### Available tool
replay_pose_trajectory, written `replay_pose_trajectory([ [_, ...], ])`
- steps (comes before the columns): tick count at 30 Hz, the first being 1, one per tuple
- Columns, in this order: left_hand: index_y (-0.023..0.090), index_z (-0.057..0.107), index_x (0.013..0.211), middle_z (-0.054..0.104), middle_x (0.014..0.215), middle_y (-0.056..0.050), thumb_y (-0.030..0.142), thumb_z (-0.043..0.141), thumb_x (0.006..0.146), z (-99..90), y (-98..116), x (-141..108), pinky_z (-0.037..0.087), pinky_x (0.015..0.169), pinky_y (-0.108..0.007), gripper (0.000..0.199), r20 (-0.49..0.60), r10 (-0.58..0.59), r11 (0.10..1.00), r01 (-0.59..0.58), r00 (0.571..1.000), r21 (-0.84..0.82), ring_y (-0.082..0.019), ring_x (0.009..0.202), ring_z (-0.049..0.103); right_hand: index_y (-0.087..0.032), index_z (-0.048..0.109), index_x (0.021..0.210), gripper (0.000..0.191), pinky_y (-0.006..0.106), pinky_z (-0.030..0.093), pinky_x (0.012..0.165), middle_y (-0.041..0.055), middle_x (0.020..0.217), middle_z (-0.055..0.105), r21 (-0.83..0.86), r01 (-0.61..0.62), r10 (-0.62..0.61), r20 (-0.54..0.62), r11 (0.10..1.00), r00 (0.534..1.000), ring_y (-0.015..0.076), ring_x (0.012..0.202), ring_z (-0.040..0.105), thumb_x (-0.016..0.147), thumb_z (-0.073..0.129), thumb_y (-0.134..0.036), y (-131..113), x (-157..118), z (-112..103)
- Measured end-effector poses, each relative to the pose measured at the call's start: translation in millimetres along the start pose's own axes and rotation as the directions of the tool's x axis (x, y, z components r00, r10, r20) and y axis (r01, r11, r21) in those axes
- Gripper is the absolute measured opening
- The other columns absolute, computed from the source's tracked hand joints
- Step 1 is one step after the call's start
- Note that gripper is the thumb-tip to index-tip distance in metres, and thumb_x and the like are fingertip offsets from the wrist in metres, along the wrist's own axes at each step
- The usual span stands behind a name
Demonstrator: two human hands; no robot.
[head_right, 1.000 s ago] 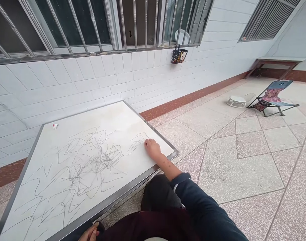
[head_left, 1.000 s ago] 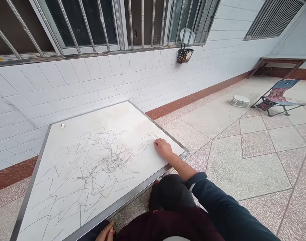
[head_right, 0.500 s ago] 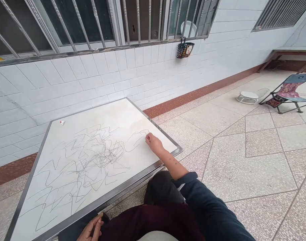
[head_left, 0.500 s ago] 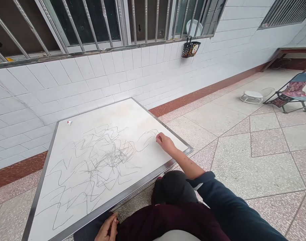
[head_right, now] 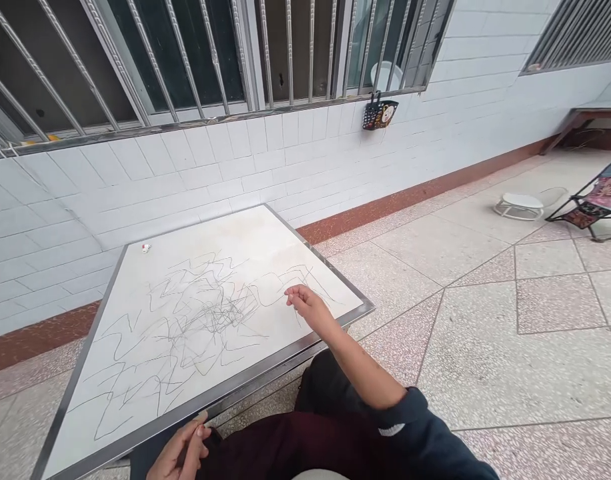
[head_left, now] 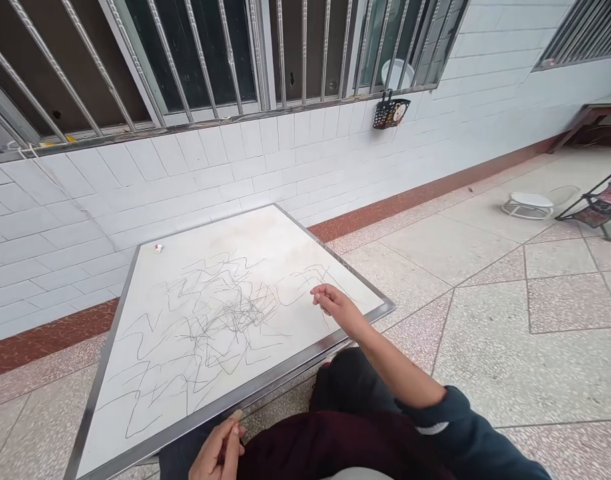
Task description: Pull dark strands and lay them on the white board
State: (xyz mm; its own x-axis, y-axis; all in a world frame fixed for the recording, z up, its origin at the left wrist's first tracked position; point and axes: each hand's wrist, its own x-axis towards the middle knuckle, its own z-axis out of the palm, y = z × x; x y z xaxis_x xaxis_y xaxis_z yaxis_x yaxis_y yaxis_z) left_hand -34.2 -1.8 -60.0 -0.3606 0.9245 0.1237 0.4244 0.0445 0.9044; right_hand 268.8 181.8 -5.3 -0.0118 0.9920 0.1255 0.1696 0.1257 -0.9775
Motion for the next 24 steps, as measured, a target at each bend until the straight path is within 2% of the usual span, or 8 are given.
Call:
replay_pose_trajectory([
  [3,0.022,0.068,0.106,0.073,0.096,-0.006,0.049,0.058,0.081,-11.3,57,23,0.056,0.063,-0.027,0.038,0.038,-0.054,0.996,0.057,0.998,-0.068,-0.02,0.077,0.068,-0.018,0.056,0.097,0.029,0.022,0.028,0.049,-0.001,0.074,0.055,0.161,-0.035,0.009,0.16,0.986,0.987,0.0074,0.052,0.034,0.084,0.052,-0.044,-21,-36,14],
  [5,0.022,0.064,0.114,0.069,0.109,-0.008,0.047,0.057,0.084,-16.9,92,41,0.054,0.075,-0.031,0.04,0.029,-0.025,0.993,0.029,0.999,-0.114,-0.022,0.093,0.065,-0.018,0.056,0.099,0.029,0.021,0.026,0.049,-0.0015,0.074,0.054,0.214,-0.068,0.009,0.266,0.974,0.964,0.007,0.052,0.032,0.086,0.053,-0.044,-34,-57,22],
  [8,0.023,0.058,0.125,0.064,0.119,-0.009,0.043,0.058,0.085,-17.8,125,57,0.048,0.091,-0.036,0.045,0.132,0.047,0.989,-0.028,0.99,-0.148,-0.022,0.105,0.06,-0.018,0.057,0.099,0.029,0.021,0.025,0.049,-0.0009,0.076,0.055,0.201,-0.089,0.008,0.373,0.976,0.928,0.0073,0.054,0.034,0.087,0.054,-0.045,-51,-82,30],
  [12,0.022,0.054,0.129,0.067,0.111,-0.009,0.039,0.061,0.084,-12.8,132,50,0.049,0.083,-0.033,0.049,0.265,0.029,0.957,0.05,0.964,-0.286,-0.019,0.094,0.062,-0.018,0.057,0.096,0.028,0.02,0.024,0.049,-0.0016,0.074,0.054,0.201,-0.119,0.018,0.445,0.972,0.895,0.0073,0.055,0.034,0.087,0.054,-0.045,-64,-100,36],
  [16,0.019,0.057,0.126,0.069,0.103,-0.009,0.037,0.058,0.087,-17.0,129,33,0.049,0.073,-0.029,0.043,0.26,0.016,0.904,0.097,0.965,-0.416,-0.014,0.077,0.061,-0.019,0.056,0.097,0.025,0.021,0.026,0.052,-0.0023,0.074,0.054,0.189,-0.116,0.015,0.465,0.975,0.885,0.0074,0.055,0.033,0.089,0.053,-0.042,-66,-111,39],
  [19,0.017,0.058,0.124,0.069,0.101,-0.01,0.037,0.054,0.089,-27.1,131,28,0.049,0.07,-0.028,0.041,0.275,-0.004,0.852,0.147,0.962,-0.502,-0.014,0.074,0.061,-0.02,0.056,0.102,0.023,0.022,0.03,0.055,-0.0021,0.075,0.054,0.126,-0.047,-0.014,0.448,0.991,0.894,0.0088,0.058,0.036,0.091,0.05,-0.039,-66,-118,41],
  [21,0.016,0.058,0.124,0.07,0.099,-0.01,0.037,0.056,0.087,-34.3,132,28,0.049,0.069,-0.028,0.042,0.32,-0.029,0.848,0.193,0.947,-0.494,-0.014,0.076,0.062,-0.021,0.055,0.105,0.022,0.023,0.033,0.058,-0.002,0.075,0.054,0.074,0.01,-0.042,0.447,0.997,0.893,0.0101,0.062,0.04,0.092,0.048,-0.037,-68,-123,44],
  [24,0.017,0.06,0.12,0.07,0.099,-0.009,0.035,0.065,0.081,-41.3,132,30,0.05,0.071,-0.028,0.043,0.374,-0.027,0.898,0.187,0.927,-0.399,-0.014,0.076,0.063,-0.024,0.055,0.11,0.022,0.023,0.035,0.056,-0.0021,0.074,0.053,0.005,0.083,-0.076,0.468,0.997,0.88,0.011,0.062,0.043,0.092,0.047,-0.034,-72,-131,50],
])
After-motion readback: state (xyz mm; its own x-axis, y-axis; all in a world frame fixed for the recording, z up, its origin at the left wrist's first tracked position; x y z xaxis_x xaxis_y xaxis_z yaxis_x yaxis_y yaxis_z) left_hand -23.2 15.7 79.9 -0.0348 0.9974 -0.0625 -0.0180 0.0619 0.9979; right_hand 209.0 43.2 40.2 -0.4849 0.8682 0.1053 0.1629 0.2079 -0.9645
